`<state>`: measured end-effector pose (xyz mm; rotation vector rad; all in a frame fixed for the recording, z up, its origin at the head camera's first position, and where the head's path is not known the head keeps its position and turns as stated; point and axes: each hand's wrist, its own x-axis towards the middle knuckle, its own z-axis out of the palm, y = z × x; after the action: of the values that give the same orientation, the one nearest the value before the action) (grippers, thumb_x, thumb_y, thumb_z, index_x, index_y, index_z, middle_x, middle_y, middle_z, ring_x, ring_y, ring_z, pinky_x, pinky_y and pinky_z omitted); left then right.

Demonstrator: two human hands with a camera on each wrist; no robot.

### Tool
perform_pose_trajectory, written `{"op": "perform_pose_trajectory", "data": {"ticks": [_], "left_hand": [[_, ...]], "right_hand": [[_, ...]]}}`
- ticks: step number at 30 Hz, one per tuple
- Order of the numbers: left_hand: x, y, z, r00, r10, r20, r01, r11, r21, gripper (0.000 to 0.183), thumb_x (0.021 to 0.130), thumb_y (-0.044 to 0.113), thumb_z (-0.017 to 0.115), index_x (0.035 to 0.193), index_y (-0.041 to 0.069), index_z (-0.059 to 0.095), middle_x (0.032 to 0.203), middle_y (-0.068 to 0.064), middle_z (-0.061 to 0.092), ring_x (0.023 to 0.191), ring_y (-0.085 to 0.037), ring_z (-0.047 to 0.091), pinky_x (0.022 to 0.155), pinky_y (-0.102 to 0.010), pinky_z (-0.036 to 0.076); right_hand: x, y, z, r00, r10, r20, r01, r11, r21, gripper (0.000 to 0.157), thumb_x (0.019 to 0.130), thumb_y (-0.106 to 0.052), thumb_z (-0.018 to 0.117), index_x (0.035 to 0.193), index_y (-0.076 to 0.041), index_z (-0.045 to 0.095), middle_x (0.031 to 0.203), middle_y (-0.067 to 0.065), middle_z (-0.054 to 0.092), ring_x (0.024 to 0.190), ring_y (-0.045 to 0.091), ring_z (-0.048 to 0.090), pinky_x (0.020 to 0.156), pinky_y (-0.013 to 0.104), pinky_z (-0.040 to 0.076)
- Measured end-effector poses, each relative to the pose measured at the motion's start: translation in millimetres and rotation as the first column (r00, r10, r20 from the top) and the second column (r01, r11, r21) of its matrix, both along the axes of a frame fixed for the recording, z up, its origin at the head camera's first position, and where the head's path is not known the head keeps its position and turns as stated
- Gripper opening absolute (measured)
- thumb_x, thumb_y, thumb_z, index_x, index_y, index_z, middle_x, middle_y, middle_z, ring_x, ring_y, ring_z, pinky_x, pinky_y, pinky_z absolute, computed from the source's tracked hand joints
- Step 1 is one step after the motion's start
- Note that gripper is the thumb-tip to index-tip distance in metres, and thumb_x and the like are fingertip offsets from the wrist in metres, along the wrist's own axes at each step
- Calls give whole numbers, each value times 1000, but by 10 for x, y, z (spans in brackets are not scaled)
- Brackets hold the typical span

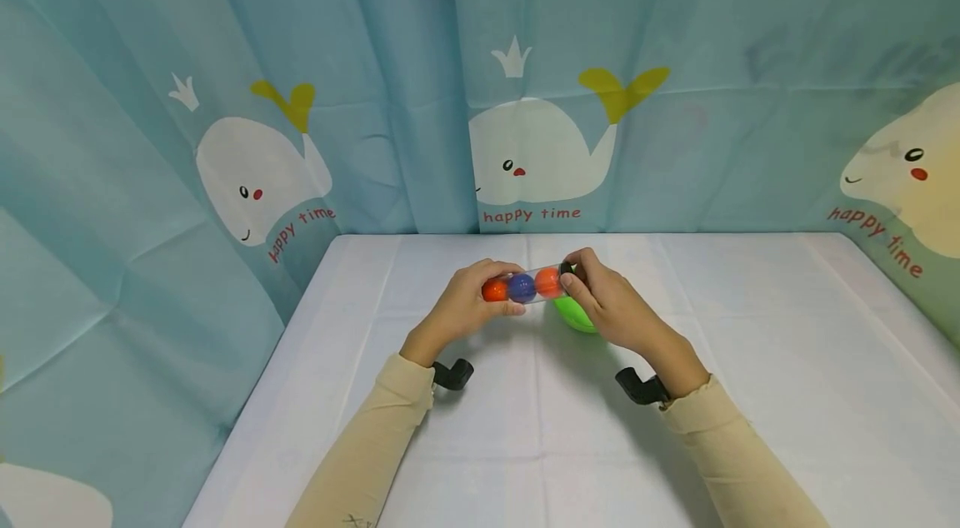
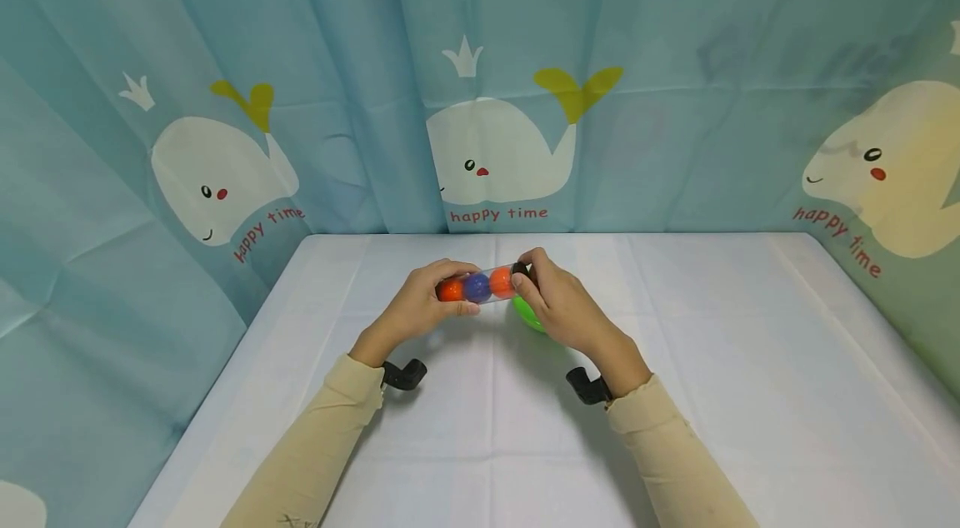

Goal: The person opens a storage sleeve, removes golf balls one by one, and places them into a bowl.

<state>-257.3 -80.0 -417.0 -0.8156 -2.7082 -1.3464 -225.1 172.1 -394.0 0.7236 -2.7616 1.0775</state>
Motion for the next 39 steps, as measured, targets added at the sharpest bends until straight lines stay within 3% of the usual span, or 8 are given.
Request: {"op": "perform_pose_trajectory", "data": {"ticks": [9,20,26,32,39], "left_hand": [[-10,22,14,1000,1,17,0,999,-47,50,83,29,86,129,22,69,112,-1,67,103,-18,62,98,-42,52],[-32,6,25,998,-27,50,28,999,-25,52,84,30,86,132,18,69,127,-3,70,114,-20,64,103,-42,52],[-40,-46,7,998,25,60,-23,999,-41,52,85,31,84,133,18,68,124,-5,69,114,-22,63,105,-43,50],[-33,-88,4,994,97,54,-96,995,-31,51,87,31,82,134,21,64,127,-5,67,119,-24,61,108,-46,48],[-35,-113,19,990,139,37,-139,990,-21,54,89,31,81,137,19,62,134,-7,63,124,-27,59,110,-47,47]], "right_hand": [[-8,30,-11,1000,3,7,-3,1000,0,39,112,-35,40,134,-4,44,99,11,65,77,16,53,69,31,45],[-3,64,3,999,30,-45,-32,999,-34,35,111,-28,42,136,-2,42,103,11,64,84,17,54,75,33,47],[8,72,48,994,54,-96,-63,993,-99,32,111,-19,41,136,1,37,100,12,58,84,20,52,74,30,46],[-1,56,61,997,59,-53,-65,990,-125,32,110,-20,45,135,-1,39,101,15,62,87,20,58,77,30,52],[11,17,33,998,64,-17,-66,987,-144,31,106,-19,55,132,-6,43,105,8,67,96,18,64,82,34,55]]}}
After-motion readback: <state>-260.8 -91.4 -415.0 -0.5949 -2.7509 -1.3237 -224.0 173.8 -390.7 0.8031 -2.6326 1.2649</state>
